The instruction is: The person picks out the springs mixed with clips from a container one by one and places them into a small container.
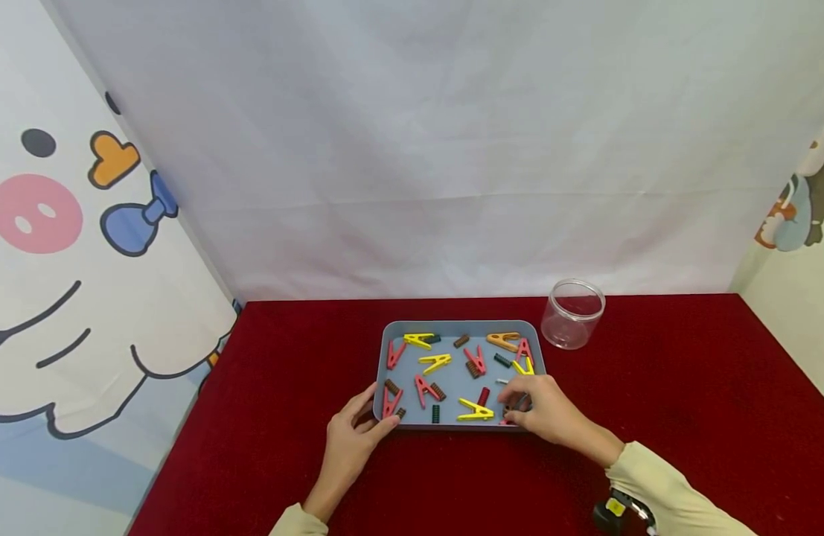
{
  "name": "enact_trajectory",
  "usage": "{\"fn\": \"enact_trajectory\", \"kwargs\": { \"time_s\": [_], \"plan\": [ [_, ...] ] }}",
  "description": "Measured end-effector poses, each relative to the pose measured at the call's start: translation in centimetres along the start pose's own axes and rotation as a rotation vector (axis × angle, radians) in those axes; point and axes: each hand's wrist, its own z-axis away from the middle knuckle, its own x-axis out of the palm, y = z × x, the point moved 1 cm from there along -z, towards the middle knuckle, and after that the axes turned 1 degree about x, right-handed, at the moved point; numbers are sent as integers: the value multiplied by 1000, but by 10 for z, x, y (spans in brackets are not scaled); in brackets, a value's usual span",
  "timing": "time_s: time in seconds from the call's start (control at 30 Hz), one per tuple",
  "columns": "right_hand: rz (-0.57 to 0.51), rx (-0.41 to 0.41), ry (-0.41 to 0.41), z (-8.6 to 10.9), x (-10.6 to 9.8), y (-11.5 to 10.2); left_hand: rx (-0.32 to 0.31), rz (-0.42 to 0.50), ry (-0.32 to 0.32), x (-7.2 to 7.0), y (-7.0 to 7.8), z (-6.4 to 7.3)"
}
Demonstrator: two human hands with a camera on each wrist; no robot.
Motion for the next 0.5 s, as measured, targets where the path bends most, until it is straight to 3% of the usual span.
{"fn": "enact_trajectory", "kwargs": {
  "time_s": [0.5],
  "plan": [
    [-25,12,61,1,-1,0,-19,-23,7,0,-2,0]
  ]
}}
